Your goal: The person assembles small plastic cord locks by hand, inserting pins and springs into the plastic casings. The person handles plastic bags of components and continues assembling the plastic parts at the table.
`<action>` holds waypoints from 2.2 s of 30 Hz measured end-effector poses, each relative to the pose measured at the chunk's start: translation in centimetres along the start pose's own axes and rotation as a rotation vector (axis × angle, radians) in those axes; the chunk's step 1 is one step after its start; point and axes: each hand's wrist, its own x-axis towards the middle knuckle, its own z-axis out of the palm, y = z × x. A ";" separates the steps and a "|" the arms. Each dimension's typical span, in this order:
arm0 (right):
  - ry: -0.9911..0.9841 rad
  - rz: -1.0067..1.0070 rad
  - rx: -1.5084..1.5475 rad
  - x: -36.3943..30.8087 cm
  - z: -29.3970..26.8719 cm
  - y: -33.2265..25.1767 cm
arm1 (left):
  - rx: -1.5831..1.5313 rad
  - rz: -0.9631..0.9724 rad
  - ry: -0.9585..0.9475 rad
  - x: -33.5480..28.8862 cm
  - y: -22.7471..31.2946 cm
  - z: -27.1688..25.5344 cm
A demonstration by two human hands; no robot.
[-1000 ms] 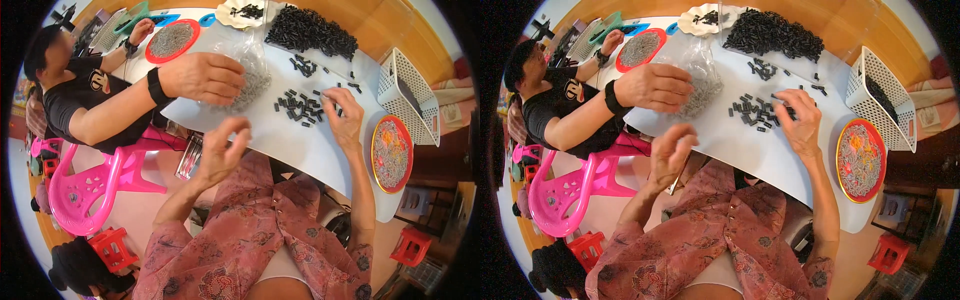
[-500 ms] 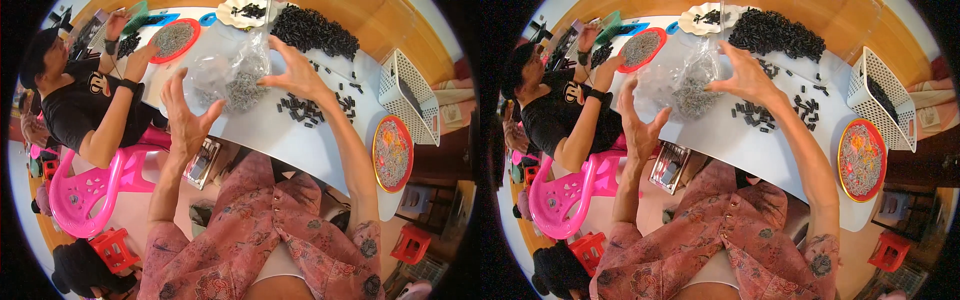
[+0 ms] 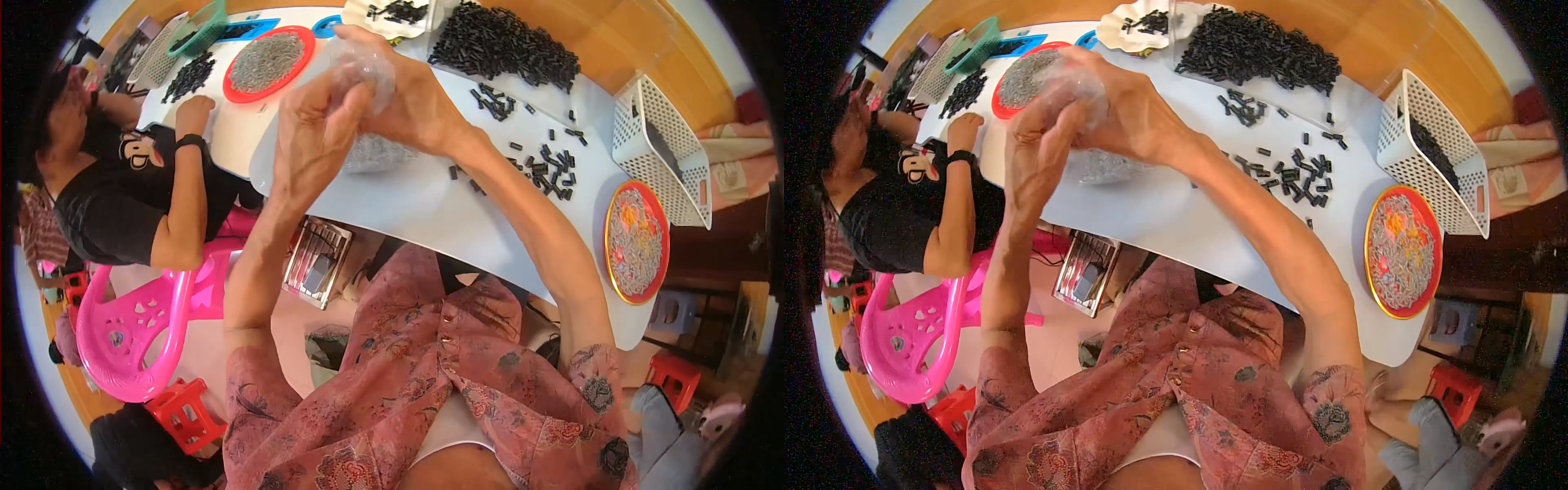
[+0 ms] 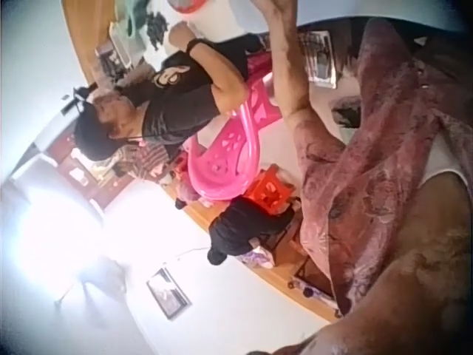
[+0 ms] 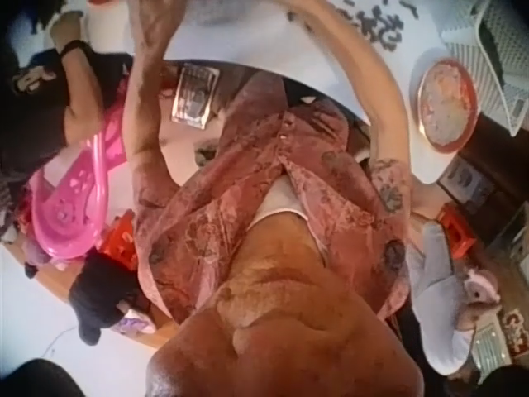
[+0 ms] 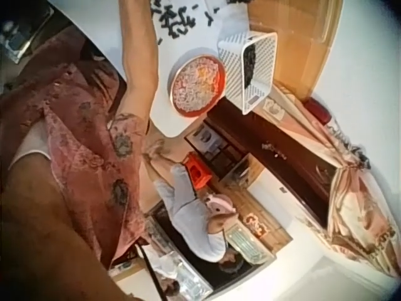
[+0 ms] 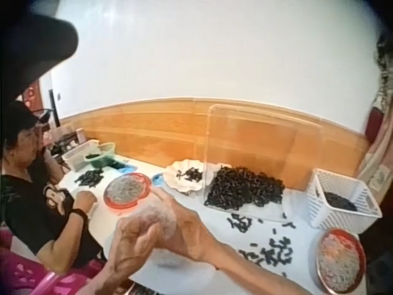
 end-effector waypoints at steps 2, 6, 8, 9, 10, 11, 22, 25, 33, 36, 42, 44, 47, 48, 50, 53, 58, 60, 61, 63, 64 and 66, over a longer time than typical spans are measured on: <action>-0.109 0.101 0.065 1.0 -0.5 0.7 | 0.137 0.173 -0.037 1.1 1.4 0.1; -0.065 0.043 -0.011 2.0 -1.5 1.0 | 0.168 0.338 0.166 1.3 1.9 -1.5; -0.027 0.098 0.213 2.0 -2.0 0.6 | 0.166 0.300 0.224 1.6 2.2 -3.0; -0.045 0.118 0.215 1.9 -2.5 0.4 | 0.072 0.178 0.279 1.5 2.1 -2.6; -0.066 0.134 0.221 2.0 -3.0 -0.3 | 0.010 0.149 0.223 1.6 1.0 -2.9; -0.081 0.147 0.160 2.2 -3.7 -0.7 | -0.053 0.122 0.164 1.9 -0.8 -3.3; 0.276 0.109 0.424 -2.4 -9.4 -7.8 | -0.898 -0.121 -0.245 -2.8 -1.2 4.8; 0.514 0.255 0.524 -5.1 -11.1 -8.5 | -1.319 -0.257 -0.249 -3.1 -1.1 8.1; 0.793 0.383 0.449 -9.1 -14.9 -10.1 | -0.818 -0.107 -0.298 -4.8 2.6 12.8; 0.937 0.355 0.504 -10.0 -14.9 -9.7 | -0.494 0.039 -0.444 -4.7 3.5 14.4; 1.087 0.384 0.494 -12.2 -16.6 -9.4 | -0.275 0.017 -0.702 -4.0 6.2 17.7; 1.126 0.424 0.498 -13.6 -17.3 -9.2 | -0.233 -0.001 -0.734 -3.6 6.4 18.8; 1.199 0.372 0.493 -14.9 -17.9 -9.0 | -0.126 0.028 -0.693 -2.7 7.7 20.3; 1.208 0.369 0.495 -15.3 -18.1 -9.1 | -0.153 0.023 -0.701 -2.3 7.8 20.5; 1.230 0.377 0.448 -15.9 -18.7 -9.6 | -0.212 -0.048 -0.723 -1.4 7.7 21.6; 1.219 0.421 0.428 -17.7 -20.0 -9.4 | -0.248 -0.015 -0.740 -0.6 8.2 22.8; 1.242 0.545 0.498 -21.0 -21.1 -10.0 | -0.259 0.059 -0.856 0.5 9.6 24.4; 1.257 0.585 0.521 -22.0 -21.1 -10.5 | -0.255 0.070 -0.889 1.0 10.0 25.1; 1.148 0.585 0.489 -23.0 -21.2 -10.5 | -0.252 0.078 -0.918 1.3 10.3 25.5; 1.051 0.581 0.455 -24.7 -21.3 -10.7 | -0.220 0.057 -0.964 1.6 11.4 25.7; 1.061 0.563 0.400 -25.2 -20.9 -11.0 | -0.210 0.040 -0.952 1.6 11.8 25.7; 1.141 0.556 0.389 -25.6 -19.9 -11.6 | -0.239 -0.001 -0.983 2.3 12.2 25.7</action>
